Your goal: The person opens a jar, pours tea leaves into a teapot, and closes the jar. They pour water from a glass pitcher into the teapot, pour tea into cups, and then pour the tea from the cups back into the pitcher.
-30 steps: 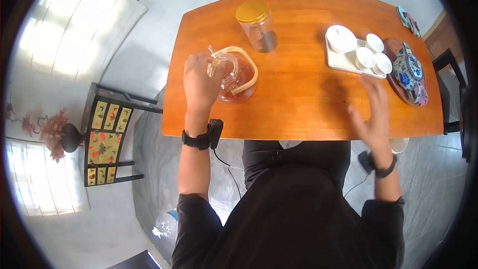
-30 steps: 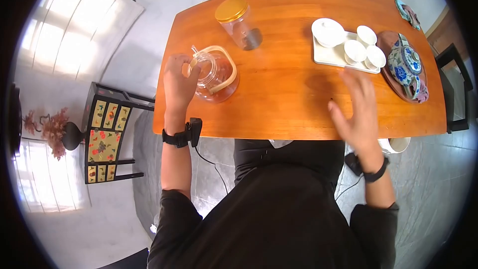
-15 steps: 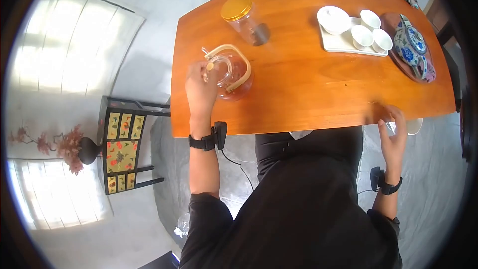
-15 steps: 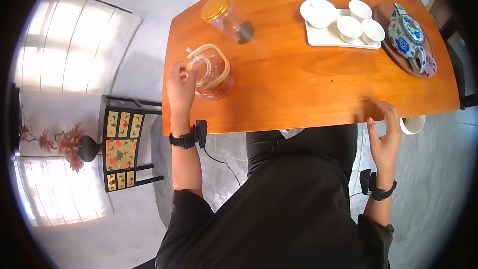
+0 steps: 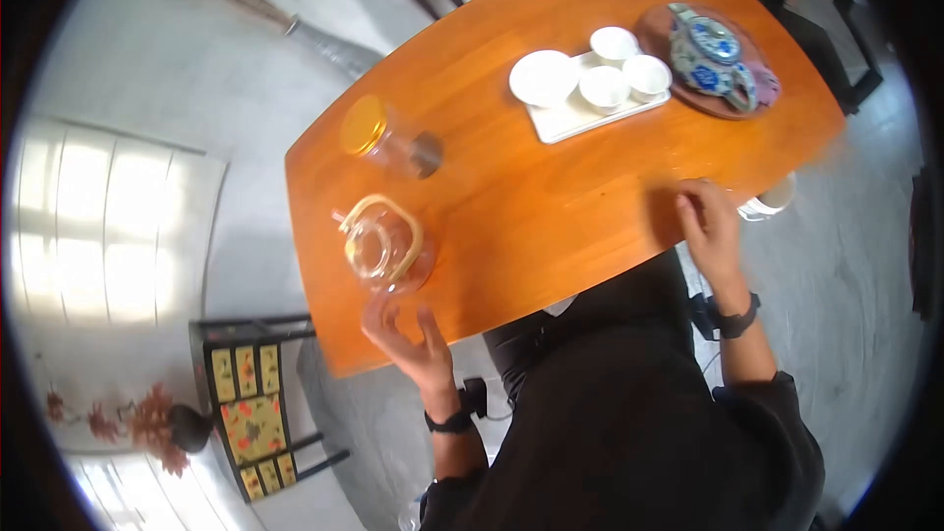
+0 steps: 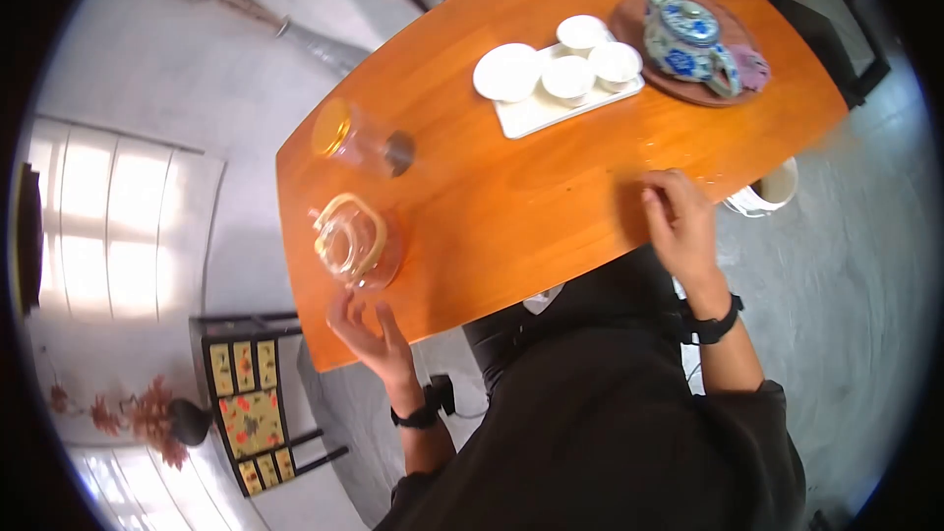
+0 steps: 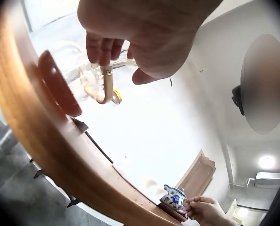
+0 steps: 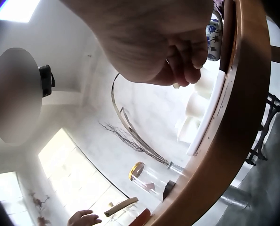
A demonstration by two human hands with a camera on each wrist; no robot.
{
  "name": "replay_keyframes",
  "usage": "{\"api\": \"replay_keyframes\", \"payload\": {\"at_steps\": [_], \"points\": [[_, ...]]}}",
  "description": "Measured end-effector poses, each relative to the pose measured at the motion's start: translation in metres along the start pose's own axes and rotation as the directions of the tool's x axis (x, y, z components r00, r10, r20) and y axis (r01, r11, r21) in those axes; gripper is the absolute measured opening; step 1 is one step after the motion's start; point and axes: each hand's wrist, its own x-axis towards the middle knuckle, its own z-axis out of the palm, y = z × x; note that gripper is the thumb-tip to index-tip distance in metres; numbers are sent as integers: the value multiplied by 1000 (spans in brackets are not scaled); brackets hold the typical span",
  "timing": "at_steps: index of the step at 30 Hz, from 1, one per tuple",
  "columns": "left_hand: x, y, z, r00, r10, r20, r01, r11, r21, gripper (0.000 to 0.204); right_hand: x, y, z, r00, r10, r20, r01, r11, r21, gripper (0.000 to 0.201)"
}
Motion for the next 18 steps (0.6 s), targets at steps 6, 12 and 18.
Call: {"api": "replay_keyframes", "payload": {"at_steps": [6, 12, 18], "points": [[-28, -25, 11, 942, -314, 118, 330, 929, -165, 11, -8, -2, 16, 995, 95, 20, -96, 993, 64, 10], [-23, -22, 23, 903, -321, 287, 354, 933, -68, 6, -14, -7, 17, 985, 142, 93, -151, 984, 97, 9], [-18, -19, 25, 930, -189, 315, 202, 979, -10, 8, -26, 12, 17, 951, 257, 171, -291, 929, 227, 13]]}}
